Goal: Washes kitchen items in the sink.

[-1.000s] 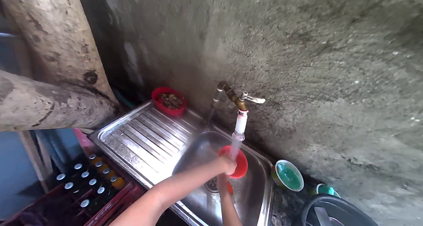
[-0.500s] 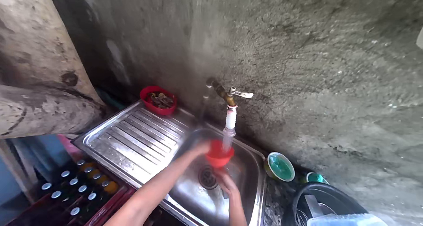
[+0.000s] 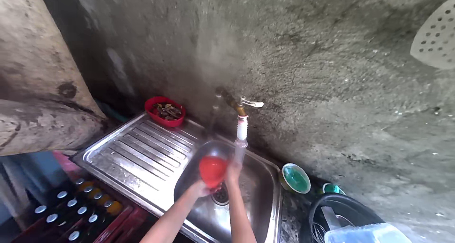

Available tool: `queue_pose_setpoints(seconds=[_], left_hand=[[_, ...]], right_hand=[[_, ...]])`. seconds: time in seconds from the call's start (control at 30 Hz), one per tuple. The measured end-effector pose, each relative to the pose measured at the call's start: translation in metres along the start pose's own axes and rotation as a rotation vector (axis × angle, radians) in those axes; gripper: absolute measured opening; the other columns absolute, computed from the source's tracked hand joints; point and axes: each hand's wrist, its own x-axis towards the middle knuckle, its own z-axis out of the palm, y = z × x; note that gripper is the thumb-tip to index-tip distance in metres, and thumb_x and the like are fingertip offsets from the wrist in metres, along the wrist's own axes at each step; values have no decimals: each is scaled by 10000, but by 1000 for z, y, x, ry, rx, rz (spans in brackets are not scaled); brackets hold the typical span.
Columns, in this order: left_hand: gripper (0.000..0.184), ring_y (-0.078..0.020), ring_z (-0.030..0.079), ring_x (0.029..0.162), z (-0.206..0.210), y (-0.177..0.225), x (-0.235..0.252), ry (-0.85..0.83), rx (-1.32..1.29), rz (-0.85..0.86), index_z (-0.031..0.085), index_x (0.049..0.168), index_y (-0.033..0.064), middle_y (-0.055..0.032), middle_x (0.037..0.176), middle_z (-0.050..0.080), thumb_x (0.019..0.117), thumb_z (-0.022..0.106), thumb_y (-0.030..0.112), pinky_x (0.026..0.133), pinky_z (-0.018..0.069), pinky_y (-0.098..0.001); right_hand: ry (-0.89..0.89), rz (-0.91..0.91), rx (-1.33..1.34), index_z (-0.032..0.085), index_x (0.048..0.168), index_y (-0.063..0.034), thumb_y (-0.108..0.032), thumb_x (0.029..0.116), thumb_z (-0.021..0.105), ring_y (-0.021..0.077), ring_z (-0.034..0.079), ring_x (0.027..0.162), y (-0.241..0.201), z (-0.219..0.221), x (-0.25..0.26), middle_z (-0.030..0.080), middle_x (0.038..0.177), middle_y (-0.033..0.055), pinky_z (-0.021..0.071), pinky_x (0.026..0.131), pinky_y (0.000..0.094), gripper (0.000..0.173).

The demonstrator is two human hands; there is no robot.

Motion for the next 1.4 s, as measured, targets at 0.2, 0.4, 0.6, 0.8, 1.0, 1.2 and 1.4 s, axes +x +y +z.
queue_pose_setpoints(seconds=[0.2, 0.4, 0.6, 0.8, 1.0, 1.2, 1.4], left_hand=[[602, -252, 669, 1025, 17, 17, -21, -46, -474, 282, 495, 1374, 90, -138, 1159, 672, 1098, 179, 521, 846, 564, -455], [372, -195, 672, 850, 35, 12, -15, 63, -263, 195, 557, 1225, 63, -106, 977, 671, 1115, 308, 315, 735, 575, -383], [223, -146, 597, 650, 88, 9, -2, 0, -253, -16, 517, 985, 78, -60, 774, 580, 1072, 359, 208, 611, 546, -305], [291, -66, 435, 454, 128, 17, 2, -8, -137, -45, 466, 850, 143, 30, 586, 442, 1101, 364, 247, 437, 421, -207], [213, -13, 453, 451, 128, 27, 1, -76, -197, 15, 512, 1022, 76, 47, 610, 464, 1109, 330, 142, 445, 439, -138], [205, -90, 600, 699, 120, 24, -3, -10, 30, -41, 513, 1148, 59, -44, 893, 580, 1096, 354, 178, 650, 537, -218], [325, -93, 593, 818, 202, -3, -94, -406, 823, 229, 507, 1343, -54, -120, 1121, 609, 1095, 431, 141, 757, 512, -257]], right_hand=[[-12, -178, -451, 559, 1309, 156, -155, 1101, 436, 383, 621, 1185, -25, 12, -9, 640, 1219, 337, 453, 1076, 478, 394], [-183, 13, -879, 570, 1368, 47, -262, 1075, 521, 396, 561, 1307, -64, -27, -30, 478, 1484, 291, 473, 1093, 478, 428], [-376, -44, -1172, 599, 1324, 71, -147, 1050, 545, 351, 570, 1311, -116, -74, -60, 461, 1515, 262, 470, 1096, 420, 354], [-173, -238, -1175, 620, 1314, 58, -95, 1029, 550, 366, 623, 1218, -182, -128, -76, 620, 1303, 263, 486, 1071, 451, 331], [48, -500, -1221, 563, 1382, 56, -42, 1020, 562, 387, 665, 999, -282, -235, -88, 640, 1164, 278, 540, 882, 542, 376], [-43, -579, -1409, 567, 1384, 67, 39, 996, 562, 416, 642, 954, -319, -298, -73, 627, 1128, 286, 517, 860, 561, 389], [123, -639, -1196, 595, 1383, -19, -179, 999, 537, 181, 655, 896, -292, -342, -128, 654, 1105, 158, 565, 781, 363, 420]])
